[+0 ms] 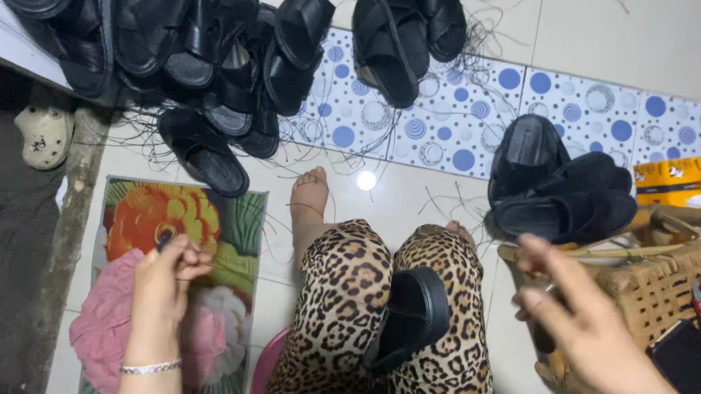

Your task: The person sits on the floor and sews a black sandal using a needle and thread. They repeatedly pull the thread through the sandal sole and upper, adjusting the sandal on their lap. Other sandals are visible on the floor nearby.

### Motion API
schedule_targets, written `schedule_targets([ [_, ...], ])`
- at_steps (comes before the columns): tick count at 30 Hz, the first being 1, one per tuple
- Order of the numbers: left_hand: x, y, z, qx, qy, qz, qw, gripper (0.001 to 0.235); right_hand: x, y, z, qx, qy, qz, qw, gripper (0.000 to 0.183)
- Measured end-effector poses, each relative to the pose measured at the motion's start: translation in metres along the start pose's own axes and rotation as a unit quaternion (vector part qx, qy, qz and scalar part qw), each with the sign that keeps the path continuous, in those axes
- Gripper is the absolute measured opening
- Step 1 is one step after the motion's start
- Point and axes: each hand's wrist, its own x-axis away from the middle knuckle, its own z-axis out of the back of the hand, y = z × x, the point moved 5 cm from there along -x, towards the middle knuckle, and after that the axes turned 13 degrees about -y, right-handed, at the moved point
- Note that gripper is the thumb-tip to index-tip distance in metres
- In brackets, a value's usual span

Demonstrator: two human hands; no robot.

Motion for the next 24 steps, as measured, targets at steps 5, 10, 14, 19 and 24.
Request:
schedule_targets([
  [5,0.015,0.001,-0.055,-0.896,0.088,-0.051,0.432,0.042,0.022,0.007,-0.037,0.533,-0.174,0.051,0.826,0.060],
  [10,0.048,-0.003,-0.250,-0.651,-0.121,-0.002,0.749,0.020,0.016,0.010,-0.041,0.558,-0.188,0.118,0.799,0.053],
  [14,0.088,-0.038,-0.328,-0.632,-0.443,-0.162,0.615,0.067,0.007,0.002,-0.041,0.550,-0.185,0.155,0.800,0.049],
  [19,0.085,-0.062,-0.326,-0.637,-0.482,-0.157,0.581,0.082,0.007,-0.002,-0.043,0.576,-0.207,0.162,0.774,0.049],
  [24,0.086,-0.063,-0.326,-0.633,-0.468,-0.208,0.580,0.080,0.004,-0.003,-0.044,0.628,-0.210,0.137,0.737,0.050],
])
